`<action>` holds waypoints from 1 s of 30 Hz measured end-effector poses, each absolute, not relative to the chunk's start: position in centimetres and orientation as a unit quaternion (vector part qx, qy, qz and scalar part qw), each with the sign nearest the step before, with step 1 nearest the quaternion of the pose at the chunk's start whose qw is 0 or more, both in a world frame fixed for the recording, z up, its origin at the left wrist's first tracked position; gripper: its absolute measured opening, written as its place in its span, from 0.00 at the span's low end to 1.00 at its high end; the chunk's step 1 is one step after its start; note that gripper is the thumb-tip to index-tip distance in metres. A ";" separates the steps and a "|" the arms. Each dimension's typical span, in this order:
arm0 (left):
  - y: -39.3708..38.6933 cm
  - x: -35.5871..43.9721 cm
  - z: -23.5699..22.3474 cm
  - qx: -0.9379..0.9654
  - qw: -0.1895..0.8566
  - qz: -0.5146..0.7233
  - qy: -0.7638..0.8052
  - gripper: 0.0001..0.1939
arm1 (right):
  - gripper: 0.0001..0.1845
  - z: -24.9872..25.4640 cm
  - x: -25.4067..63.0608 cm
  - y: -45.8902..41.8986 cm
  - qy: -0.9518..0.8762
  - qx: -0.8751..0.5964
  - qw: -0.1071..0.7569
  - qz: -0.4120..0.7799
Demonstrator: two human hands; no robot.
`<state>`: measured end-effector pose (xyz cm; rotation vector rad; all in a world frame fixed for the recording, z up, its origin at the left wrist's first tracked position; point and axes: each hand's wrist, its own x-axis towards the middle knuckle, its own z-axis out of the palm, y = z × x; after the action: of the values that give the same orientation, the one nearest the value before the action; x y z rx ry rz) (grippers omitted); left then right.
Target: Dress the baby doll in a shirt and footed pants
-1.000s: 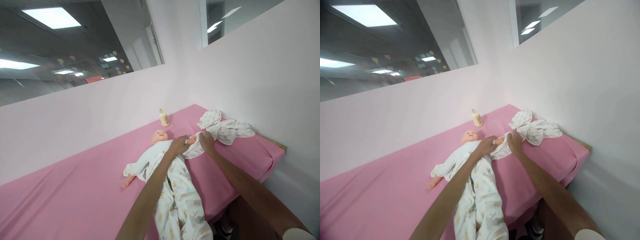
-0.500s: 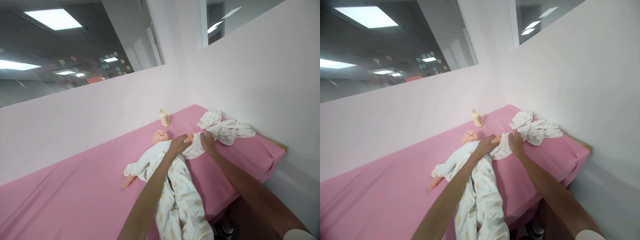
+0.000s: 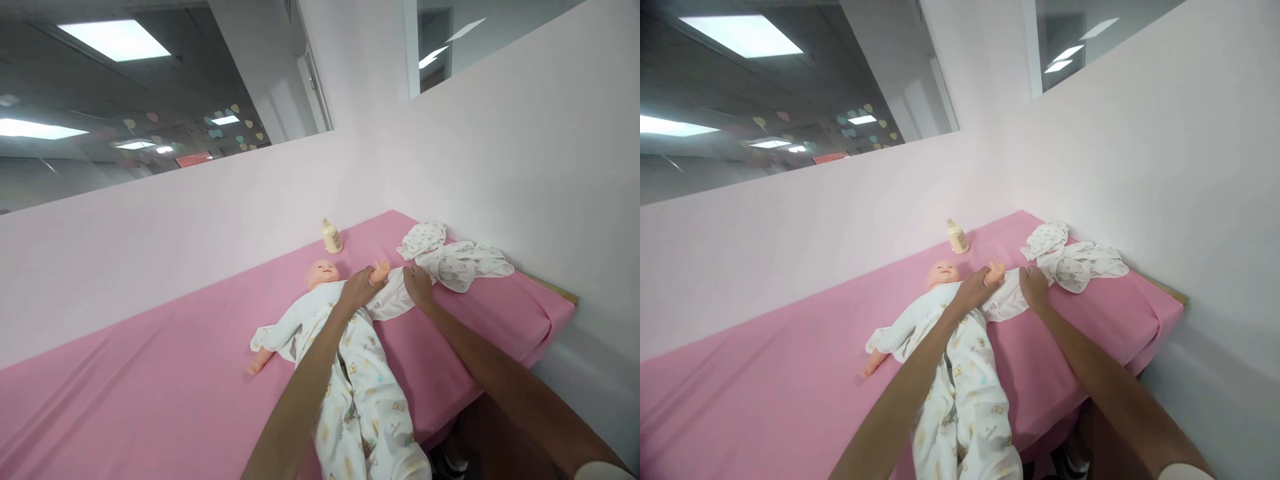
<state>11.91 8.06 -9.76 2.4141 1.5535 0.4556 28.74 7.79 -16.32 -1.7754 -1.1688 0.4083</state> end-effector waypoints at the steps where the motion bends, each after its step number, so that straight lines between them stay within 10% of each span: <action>1: 8.1 12.0 -9.9 0.830 0.110 0.149 0.526 0.17 | 0.14 -16.4 28.8 7.8 -0.496 -0.723 0.453 0.160; 30: 8.4 12.1 -11.8 0.861 -0.031 0.023 0.507 0.27 | 0.13 -16.7 26.6 6.2 -0.637 -0.698 0.326 0.010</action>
<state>12.10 8.40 -11.85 2.7596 1.6262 0.0737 26.56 6.23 -16.67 -1.8296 -1.6703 0.0256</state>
